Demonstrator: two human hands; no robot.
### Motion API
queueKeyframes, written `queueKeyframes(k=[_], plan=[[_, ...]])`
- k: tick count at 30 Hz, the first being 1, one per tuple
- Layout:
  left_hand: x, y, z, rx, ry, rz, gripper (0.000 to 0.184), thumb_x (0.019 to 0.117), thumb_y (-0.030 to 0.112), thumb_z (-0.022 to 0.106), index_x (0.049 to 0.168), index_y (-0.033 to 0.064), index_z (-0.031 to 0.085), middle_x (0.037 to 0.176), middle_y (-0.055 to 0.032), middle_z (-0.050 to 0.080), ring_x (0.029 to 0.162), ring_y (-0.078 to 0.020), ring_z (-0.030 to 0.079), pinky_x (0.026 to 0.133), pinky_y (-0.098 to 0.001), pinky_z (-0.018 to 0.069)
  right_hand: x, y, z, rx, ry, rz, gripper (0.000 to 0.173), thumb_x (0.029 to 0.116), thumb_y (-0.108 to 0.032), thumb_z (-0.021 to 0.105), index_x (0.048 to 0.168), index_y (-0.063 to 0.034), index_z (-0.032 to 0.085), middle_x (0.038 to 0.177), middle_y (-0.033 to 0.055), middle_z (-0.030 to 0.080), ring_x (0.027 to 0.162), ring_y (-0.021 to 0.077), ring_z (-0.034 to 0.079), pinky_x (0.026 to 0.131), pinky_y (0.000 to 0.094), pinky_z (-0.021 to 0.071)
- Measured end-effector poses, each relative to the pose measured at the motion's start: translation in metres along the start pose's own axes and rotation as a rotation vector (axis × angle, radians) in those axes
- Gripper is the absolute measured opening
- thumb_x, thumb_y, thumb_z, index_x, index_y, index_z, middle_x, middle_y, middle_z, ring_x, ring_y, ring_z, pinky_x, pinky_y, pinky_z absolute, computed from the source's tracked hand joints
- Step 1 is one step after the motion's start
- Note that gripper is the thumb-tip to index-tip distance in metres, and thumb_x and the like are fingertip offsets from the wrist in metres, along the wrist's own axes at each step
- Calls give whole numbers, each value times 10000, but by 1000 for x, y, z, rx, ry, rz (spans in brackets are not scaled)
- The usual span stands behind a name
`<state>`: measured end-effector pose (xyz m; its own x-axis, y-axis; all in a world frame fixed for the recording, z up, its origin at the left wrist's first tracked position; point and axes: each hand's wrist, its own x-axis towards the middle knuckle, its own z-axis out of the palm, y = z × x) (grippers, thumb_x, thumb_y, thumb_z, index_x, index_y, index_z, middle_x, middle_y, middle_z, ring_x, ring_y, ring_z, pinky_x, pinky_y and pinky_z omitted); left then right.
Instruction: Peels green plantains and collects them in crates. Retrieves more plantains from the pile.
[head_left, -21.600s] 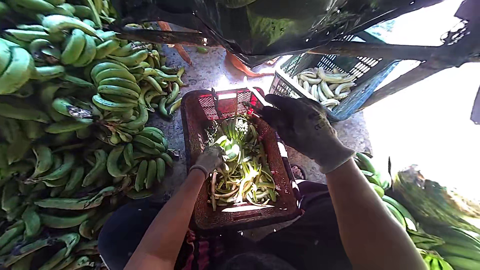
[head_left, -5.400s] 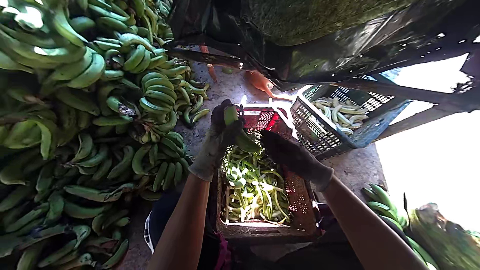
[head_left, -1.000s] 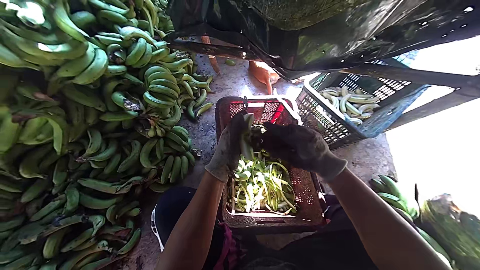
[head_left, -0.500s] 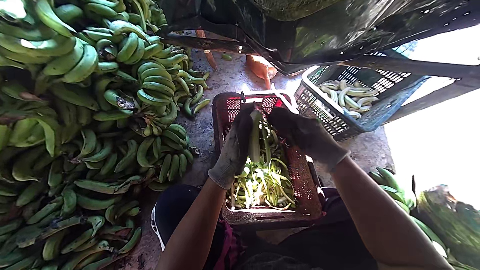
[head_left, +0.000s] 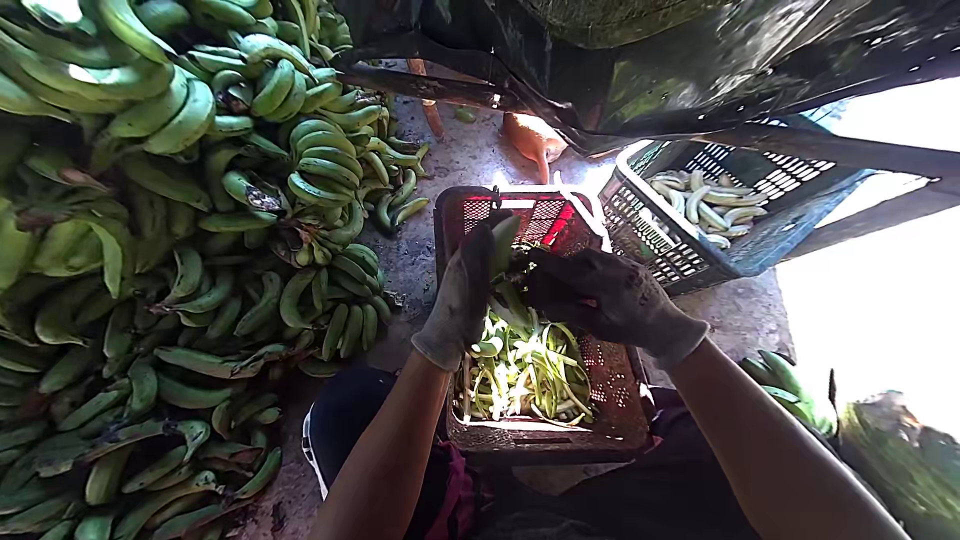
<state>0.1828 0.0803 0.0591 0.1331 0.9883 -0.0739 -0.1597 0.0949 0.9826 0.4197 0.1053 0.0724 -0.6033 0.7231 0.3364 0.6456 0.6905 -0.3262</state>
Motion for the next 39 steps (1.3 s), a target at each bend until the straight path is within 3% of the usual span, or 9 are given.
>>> queueKeyframes(k=[6,8,10,15,17,24,28,35,39], plan=[[-5,8,-4,252,-95,143,431,1074,449,380,1483,354,475,1074,-3,655,726,-87,606,586,-253,531,18,34,-11,261,68,399,505,1031,-355,566,1522,-250,510,1307,96,669,1198,226,634,1034,476,506],[-3,2,-7,263,-9,112,427,1076,482,373,1470,368,489,1077,13,657,736,-77,604,578,-249,524,20,43,-13,562,164,522,429,1061,-296,545,1470,-166,529,1189,17,684,953,59,657,810,267,563],[1,-8,-8,300,70,28,456,1072,541,356,1492,394,459,1221,2,653,911,-122,640,705,-347,559,20,31,-10,806,192,607,503,1007,-255,639,1477,-163,485,1100,17,672,837,78,663,686,286,594],[4,-34,17,156,-31,-70,341,1095,398,391,1291,208,594,967,25,658,775,-45,616,663,-241,543,20,-8,25,324,-175,564,933,813,-265,813,1602,-285,314,1077,142,726,968,343,705,842,631,544],[16,-49,21,324,-91,-110,377,1091,437,399,1362,240,571,1114,1,675,920,-105,656,790,-342,573,13,8,21,187,-231,581,902,855,-247,765,1615,-311,284,1187,173,696,1027,396,688,856,671,525],[21,-163,44,1644,-693,-521,600,962,389,614,1473,94,502,1482,-225,495,1403,-468,404,1084,-676,368,-30,95,-81,-285,438,874,597,974,-306,598,1544,-194,459,1561,188,431,1417,367,447,1134,560,397],[22,-242,21,1699,-194,-613,466,1012,421,528,1416,197,592,1498,-148,512,1414,-389,426,1162,-580,327,-21,55,-59,-71,359,721,376,1025,-321,577,1334,-110,608,1207,153,674,1074,307,679,904,546,558],[57,-114,25,1351,-470,-558,551,974,305,627,1426,21,493,1350,-231,584,1259,-377,575,1044,-577,456,-15,40,0,183,-683,450,385,978,-317,636,1355,-238,629,1291,99,658,1177,328,634,938,642,492],[47,-44,20,942,-221,-303,578,837,208,821,1344,66,584,1168,-153,676,1056,-262,657,929,-488,533,-15,30,21,306,-524,263,474,926,-390,701,1380,-265,643,1550,83,470,1292,300,556,1022,583,465]])
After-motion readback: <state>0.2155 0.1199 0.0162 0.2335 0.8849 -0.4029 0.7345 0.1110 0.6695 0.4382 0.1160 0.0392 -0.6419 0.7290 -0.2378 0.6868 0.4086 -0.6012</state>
